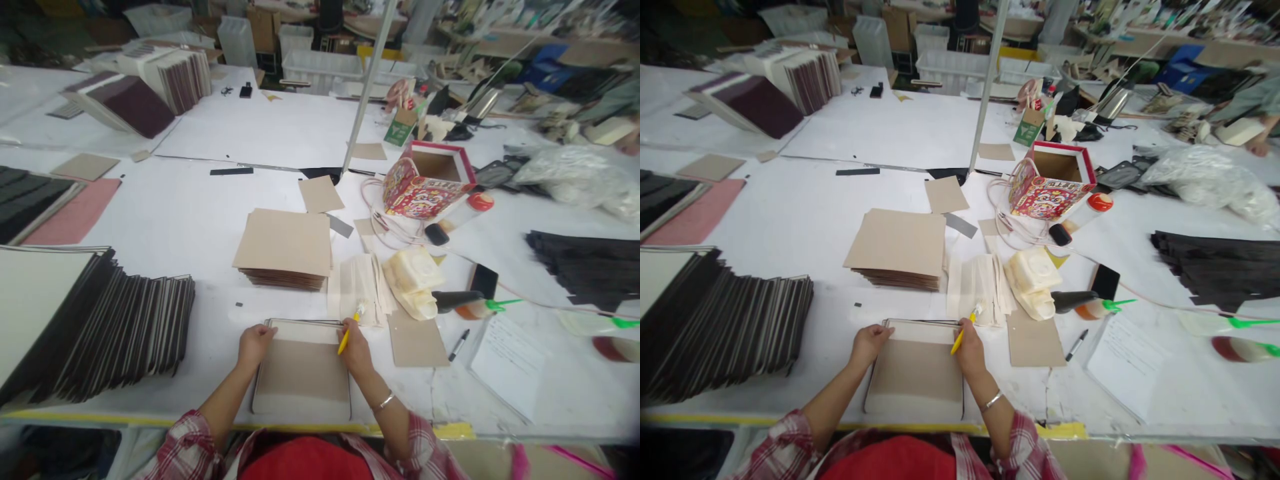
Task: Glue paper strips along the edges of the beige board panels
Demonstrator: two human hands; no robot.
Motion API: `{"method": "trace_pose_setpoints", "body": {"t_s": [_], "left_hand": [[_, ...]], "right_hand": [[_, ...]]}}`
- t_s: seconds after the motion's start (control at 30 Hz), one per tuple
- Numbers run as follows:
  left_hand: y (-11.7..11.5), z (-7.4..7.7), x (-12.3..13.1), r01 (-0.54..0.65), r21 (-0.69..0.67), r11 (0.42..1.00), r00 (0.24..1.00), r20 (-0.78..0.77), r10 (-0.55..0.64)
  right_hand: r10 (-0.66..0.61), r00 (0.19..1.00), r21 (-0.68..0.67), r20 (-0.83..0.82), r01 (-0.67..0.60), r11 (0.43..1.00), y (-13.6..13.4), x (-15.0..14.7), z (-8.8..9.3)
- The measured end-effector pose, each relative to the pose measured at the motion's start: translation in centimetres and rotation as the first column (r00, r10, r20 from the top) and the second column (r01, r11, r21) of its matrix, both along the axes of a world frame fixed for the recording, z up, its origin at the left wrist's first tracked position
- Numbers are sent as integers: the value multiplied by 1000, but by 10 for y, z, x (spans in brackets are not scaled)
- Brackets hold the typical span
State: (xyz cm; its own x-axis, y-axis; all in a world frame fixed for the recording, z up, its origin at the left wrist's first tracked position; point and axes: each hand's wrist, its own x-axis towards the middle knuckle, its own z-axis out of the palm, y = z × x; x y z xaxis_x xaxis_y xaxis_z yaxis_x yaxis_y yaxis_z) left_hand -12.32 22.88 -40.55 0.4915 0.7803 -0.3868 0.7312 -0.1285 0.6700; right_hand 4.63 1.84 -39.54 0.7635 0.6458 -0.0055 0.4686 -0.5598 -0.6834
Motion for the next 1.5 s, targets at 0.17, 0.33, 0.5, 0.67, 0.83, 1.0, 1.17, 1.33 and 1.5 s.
{"method": "trace_pose_setpoints", "body": {"t_s": [0.17,0.33,0.5,0.67,0.83,1.0,1.17,1.33,1.5], "left_hand": [[-1,0,0,9,30,1000,1000,-11,-9],[-2,-1,1,28,53,998,999,-29,-26],[-3,16,2,109,181,977,991,-91,-93],[-30,28,10,428,633,645,896,-207,-392],[-48,15,2,693,638,338,627,-301,-718],[-30,15,-27,680,610,407,706,-394,-589],[-33,14,-30,628,633,452,760,-376,-530],[-42,7,-29,579,674,458,788,-320,-525],[-46,16,-32,549,687,476,797,-259,-545]], "right_hand": [[-2,1000,-12,0,2,1000,1,0,-1],[15,998,-41,60,-12,999,4,-1,-3],[2,962,-97,274,25,995,3,3,-5],[153,865,-91,478,-125,988,6,-11,-8],[406,746,-98,528,-421,902,1,-35,-20],[392,731,-178,559,-356,917,-19,-31,-24],[442,692,-196,571,-408,892,-16,-45,-14],[468,681,-138,563,-480,866,-9,-68,-8],[412,710,-116,571,-427,897,-3,-60,2]]}}
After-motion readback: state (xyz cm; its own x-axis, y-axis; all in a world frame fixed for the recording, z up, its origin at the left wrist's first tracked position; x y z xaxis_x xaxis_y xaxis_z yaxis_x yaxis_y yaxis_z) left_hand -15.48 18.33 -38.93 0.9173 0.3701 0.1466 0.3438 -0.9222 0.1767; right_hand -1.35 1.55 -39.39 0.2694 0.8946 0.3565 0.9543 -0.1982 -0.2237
